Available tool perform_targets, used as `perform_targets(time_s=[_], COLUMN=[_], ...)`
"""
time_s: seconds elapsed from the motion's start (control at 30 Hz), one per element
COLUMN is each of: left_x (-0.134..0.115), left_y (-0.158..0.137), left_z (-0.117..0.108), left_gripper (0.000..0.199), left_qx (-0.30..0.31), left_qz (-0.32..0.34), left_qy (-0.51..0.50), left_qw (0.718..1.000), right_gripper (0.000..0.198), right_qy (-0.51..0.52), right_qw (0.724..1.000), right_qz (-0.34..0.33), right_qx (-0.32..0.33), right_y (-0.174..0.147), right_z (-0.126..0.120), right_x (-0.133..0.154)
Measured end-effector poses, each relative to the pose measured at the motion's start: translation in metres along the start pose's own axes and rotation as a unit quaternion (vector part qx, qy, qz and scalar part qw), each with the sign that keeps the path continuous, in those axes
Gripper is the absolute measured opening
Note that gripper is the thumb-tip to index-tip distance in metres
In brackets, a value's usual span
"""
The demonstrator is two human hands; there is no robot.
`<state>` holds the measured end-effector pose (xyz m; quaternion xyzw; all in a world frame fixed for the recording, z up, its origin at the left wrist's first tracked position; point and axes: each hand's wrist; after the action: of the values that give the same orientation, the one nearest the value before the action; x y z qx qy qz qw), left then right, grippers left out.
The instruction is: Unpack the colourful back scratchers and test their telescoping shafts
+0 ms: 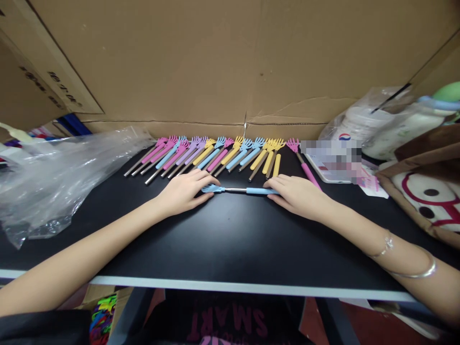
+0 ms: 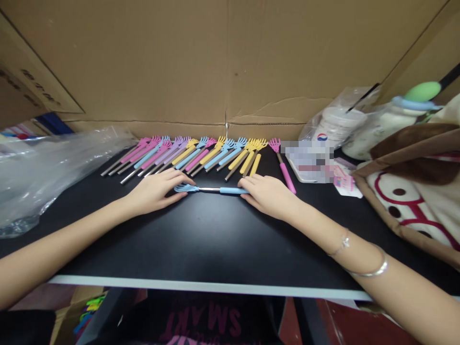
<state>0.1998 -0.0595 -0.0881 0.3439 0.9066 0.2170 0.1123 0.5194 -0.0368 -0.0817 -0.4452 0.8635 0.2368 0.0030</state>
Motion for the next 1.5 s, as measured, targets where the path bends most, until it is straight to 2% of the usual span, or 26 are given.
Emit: perform_targets(time_s=[0.17, 0.37, 0.7, 1.2, 1.5], left_x=[-0.001, -0.006, -0.019, -0.054, -0.06], left_y=[0.0, -0.001, 0.001, 0.021, 0.03], left_z=[0.001, 0.003, 0.006, 0.01, 0.006], left_gripper=[0.029, 0.028, 0.023, 0.016, 0.028], left_qx=[-0.009, -0.036, -0.084, -0.068, -0.064], left_qz=[0.006, -0.001, 0.095, 0.121, 0.119], left_qy=[0.004, 0.022, 0.101, 0.091, 0.084], left_qw=[1.0, 0.999, 0.987, 0.986, 0.987], right_gripper=[0.021, 0.023, 0.017, 0.026, 0.029], right_qy=[0.021, 0.012, 0.008, -0.034, -0.045], right_qw=[1.0, 0.997, 0.992, 0.993, 0.992], right_qz=[-0.013, 0.014, 0.032, -0.035, -0.016], right_qx=[-0.007, -0.068, -0.125, -0.106, -0.117], right_y=[0.001, 0.002, 0.002, 0.003, 0.013], right_z=[0.002, 0.003, -0.002, -0.01, -0.016], right_x=[0.003, 0.011, 0.016, 0.032, 0.048])
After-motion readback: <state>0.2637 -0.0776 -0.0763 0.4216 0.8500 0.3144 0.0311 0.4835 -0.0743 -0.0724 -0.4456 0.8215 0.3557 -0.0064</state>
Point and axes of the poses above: each hand's wrist, its own y-axis towards the middle knuckle, its own z-axis out of the palm, x = y × z, and after that the axes turned 13 degrees about -x, right-handed
